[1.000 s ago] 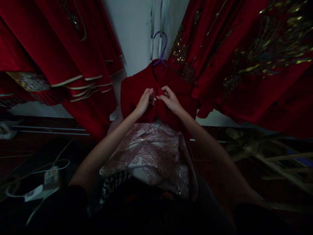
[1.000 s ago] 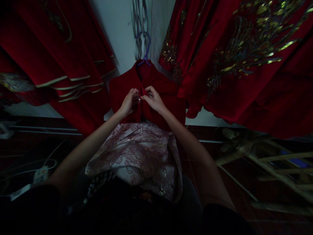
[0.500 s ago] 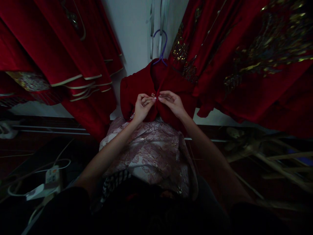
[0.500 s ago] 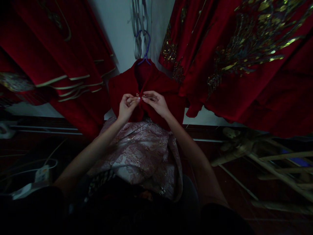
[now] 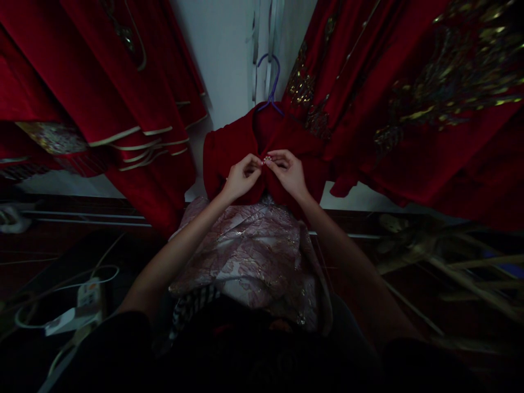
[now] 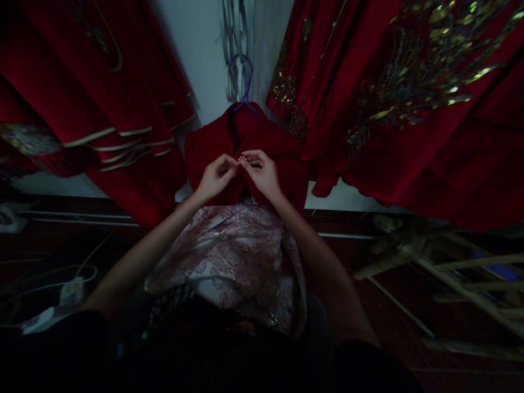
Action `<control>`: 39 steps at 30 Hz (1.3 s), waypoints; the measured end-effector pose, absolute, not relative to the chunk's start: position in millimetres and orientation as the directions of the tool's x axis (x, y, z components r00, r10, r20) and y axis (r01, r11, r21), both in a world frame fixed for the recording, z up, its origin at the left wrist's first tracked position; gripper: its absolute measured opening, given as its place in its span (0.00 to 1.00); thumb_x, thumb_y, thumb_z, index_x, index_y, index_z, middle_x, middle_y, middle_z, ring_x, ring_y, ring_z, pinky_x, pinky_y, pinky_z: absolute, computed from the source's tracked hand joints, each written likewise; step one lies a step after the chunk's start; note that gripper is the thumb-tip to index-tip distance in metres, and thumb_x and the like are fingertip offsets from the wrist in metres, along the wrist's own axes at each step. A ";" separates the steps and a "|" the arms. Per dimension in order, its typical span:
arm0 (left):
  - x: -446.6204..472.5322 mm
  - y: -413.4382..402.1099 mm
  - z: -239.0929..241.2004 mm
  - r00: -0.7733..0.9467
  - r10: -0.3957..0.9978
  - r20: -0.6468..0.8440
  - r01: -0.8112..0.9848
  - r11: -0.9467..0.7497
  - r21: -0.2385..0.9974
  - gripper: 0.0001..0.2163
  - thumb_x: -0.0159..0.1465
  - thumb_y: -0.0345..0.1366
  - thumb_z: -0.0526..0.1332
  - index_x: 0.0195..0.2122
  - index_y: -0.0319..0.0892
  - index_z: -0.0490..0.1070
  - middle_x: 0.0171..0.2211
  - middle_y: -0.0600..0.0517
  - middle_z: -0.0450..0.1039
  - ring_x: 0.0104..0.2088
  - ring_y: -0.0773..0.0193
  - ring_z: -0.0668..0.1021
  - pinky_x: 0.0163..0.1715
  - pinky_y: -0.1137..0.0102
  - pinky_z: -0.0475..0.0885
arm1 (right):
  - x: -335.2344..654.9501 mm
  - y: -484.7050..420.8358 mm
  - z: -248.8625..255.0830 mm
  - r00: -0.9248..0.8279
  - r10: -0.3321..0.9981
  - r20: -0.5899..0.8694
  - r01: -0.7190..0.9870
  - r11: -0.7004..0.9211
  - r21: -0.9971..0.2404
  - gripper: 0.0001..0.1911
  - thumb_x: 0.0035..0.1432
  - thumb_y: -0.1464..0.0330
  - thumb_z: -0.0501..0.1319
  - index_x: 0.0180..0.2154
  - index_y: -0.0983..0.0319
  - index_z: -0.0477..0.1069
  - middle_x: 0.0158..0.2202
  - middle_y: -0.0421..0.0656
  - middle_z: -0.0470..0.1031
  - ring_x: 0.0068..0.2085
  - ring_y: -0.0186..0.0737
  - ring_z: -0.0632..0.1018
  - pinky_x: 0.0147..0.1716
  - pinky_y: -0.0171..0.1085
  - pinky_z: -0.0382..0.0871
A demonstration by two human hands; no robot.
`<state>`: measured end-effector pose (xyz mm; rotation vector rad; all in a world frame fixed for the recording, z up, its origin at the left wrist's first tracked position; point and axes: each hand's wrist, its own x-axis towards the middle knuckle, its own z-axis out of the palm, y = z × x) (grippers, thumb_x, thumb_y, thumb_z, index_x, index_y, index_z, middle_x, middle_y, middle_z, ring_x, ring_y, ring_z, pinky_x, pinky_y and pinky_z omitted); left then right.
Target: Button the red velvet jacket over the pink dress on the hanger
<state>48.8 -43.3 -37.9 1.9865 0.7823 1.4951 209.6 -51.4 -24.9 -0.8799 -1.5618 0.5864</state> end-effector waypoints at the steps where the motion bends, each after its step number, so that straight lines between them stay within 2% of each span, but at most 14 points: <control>1: 49.0 -45.2 -36.0 0.230 0.717 0.658 0.162 -0.695 0.700 0.04 0.60 0.33 0.60 0.36 0.42 0.67 0.34 0.52 0.74 0.34 0.68 0.77 0.33 0.74 0.70 | 209.4 -51.6 -25.4 -0.015 0.803 0.595 0.213 0.584 -0.783 0.13 0.55 0.63 0.64 0.42 0.59 0.73 0.42 0.44 0.78 0.42 0.38 0.78 0.47 0.43 0.74; 6: 51.0 -48.9 -27.6 0.225 0.702 0.676 0.278 -0.711 0.646 0.07 0.61 0.39 0.61 0.32 0.42 0.66 0.28 0.54 0.73 0.29 0.67 0.76 0.28 0.74 0.68 | 211.1 -56.8 -27.3 -0.020 0.780 0.625 0.202 0.615 -0.762 0.14 0.57 0.60 0.63 0.43 0.58 0.75 0.45 0.44 0.78 0.45 0.40 0.79 0.48 0.45 0.75; 11: 51.7 -47.8 -22.2 0.248 0.671 0.699 0.339 -0.735 0.587 0.07 0.60 0.39 0.61 0.31 0.42 0.66 0.25 0.54 0.72 0.26 0.68 0.74 0.25 0.74 0.67 | 215.9 -58.0 -25.4 -0.045 0.783 0.620 0.208 0.615 -0.761 0.16 0.54 0.60 0.66 0.44 0.58 0.77 0.46 0.44 0.79 0.44 0.41 0.79 0.50 0.46 0.75; 16: 49.7 -51.4 -16.2 0.314 0.641 0.700 0.352 -0.763 0.542 0.03 0.59 0.36 0.61 0.32 0.42 0.69 0.26 0.54 0.73 0.25 0.67 0.74 0.26 0.72 0.67 | 218.7 -53.1 -22.9 -0.059 0.782 0.620 0.188 0.619 -0.763 0.16 0.50 0.61 0.68 0.42 0.59 0.76 0.43 0.43 0.80 0.42 0.40 0.80 0.47 0.45 0.76; 22: 49.3 -50.1 -11.2 0.381 0.588 0.714 0.407 -0.800 0.442 0.01 0.58 0.32 0.59 0.30 0.42 0.68 0.28 0.52 0.72 0.27 0.64 0.73 0.30 0.70 0.67 | 218.7 -49.1 -21.4 -0.087 0.796 0.599 0.221 0.601 -0.768 0.16 0.49 0.64 0.66 0.41 0.60 0.74 0.42 0.43 0.79 0.41 0.39 0.79 0.46 0.43 0.76; 25: 53.4 -49.2 -15.1 0.367 0.591 0.719 0.430 -0.793 0.432 0.01 0.59 0.33 0.59 0.30 0.43 0.67 0.29 0.51 0.71 0.28 0.63 0.73 0.32 0.69 0.67 | 216.4 -43.8 -23.4 -0.093 0.795 0.599 0.257 0.600 -0.757 0.16 0.49 0.66 0.64 0.43 0.59 0.71 0.43 0.43 0.77 0.42 0.38 0.78 0.44 0.41 0.76; 28: 59.9 -47.3 -21.4 0.284 0.604 0.745 0.411 -0.779 0.474 0.02 0.59 0.32 0.60 0.32 0.43 0.66 0.30 0.51 0.71 0.29 0.64 0.72 0.33 0.68 0.67 | 215.1 -40.1 -29.6 -0.075 0.791 0.608 0.271 0.603 -0.751 0.18 0.52 0.67 0.61 0.46 0.57 0.66 0.44 0.43 0.74 0.44 0.37 0.77 0.44 0.39 0.75; 31: 67.5 -41.7 -28.7 0.204 0.633 0.746 0.339 -0.761 0.553 0.04 0.58 0.30 0.61 0.32 0.43 0.65 0.29 0.53 0.71 0.29 0.66 0.72 0.33 0.69 0.68 | 219.5 -45.6 -42.1 -0.120 0.803 0.584 0.279 0.592 -0.756 0.27 0.50 0.66 0.62 0.52 0.54 0.59 0.47 0.44 0.72 0.41 0.36 0.76 0.40 0.37 0.74; 34: 76.7 -34.8 -40.8 0.152 0.699 0.699 0.223 -0.713 0.665 0.04 0.58 0.30 0.62 0.30 0.43 0.65 0.28 0.54 0.70 0.28 0.68 0.72 0.31 0.71 0.68 | 231.2 -61.4 -58.5 -0.184 0.832 0.524 0.442 0.546 -0.712 0.37 0.47 0.66 0.64 0.57 0.55 0.53 0.46 0.44 0.72 0.33 0.36 0.75 0.33 0.37 0.72; 36: 84.4 -32.3 -54.0 0.087 0.754 0.651 0.119 -0.657 0.745 0.04 0.59 0.33 0.62 0.30 0.42 0.66 0.28 0.54 0.71 0.27 0.69 0.73 0.31 0.72 0.69 | 242.3 -73.1 -68.6 -0.169 0.863 0.476 0.626 0.468 -0.624 0.36 0.48 0.66 0.63 0.58 0.56 0.53 0.42 0.44 0.74 0.31 0.38 0.75 0.32 0.38 0.70; 39: 96.8 -32.1 -80.8 0.085 0.864 0.496 -0.031 -0.495 0.868 0.09 0.64 0.43 0.59 0.32 0.43 0.67 0.27 0.54 0.72 0.27 0.69 0.74 0.31 0.72 0.71 | 262.2 -85.7 -80.0 -0.106 0.924 0.366 0.824 0.288 -0.489 0.23 0.51 0.64 0.60 0.50 0.58 0.64 0.35 0.44 0.76 0.32 0.44 0.76 0.32 0.39 0.67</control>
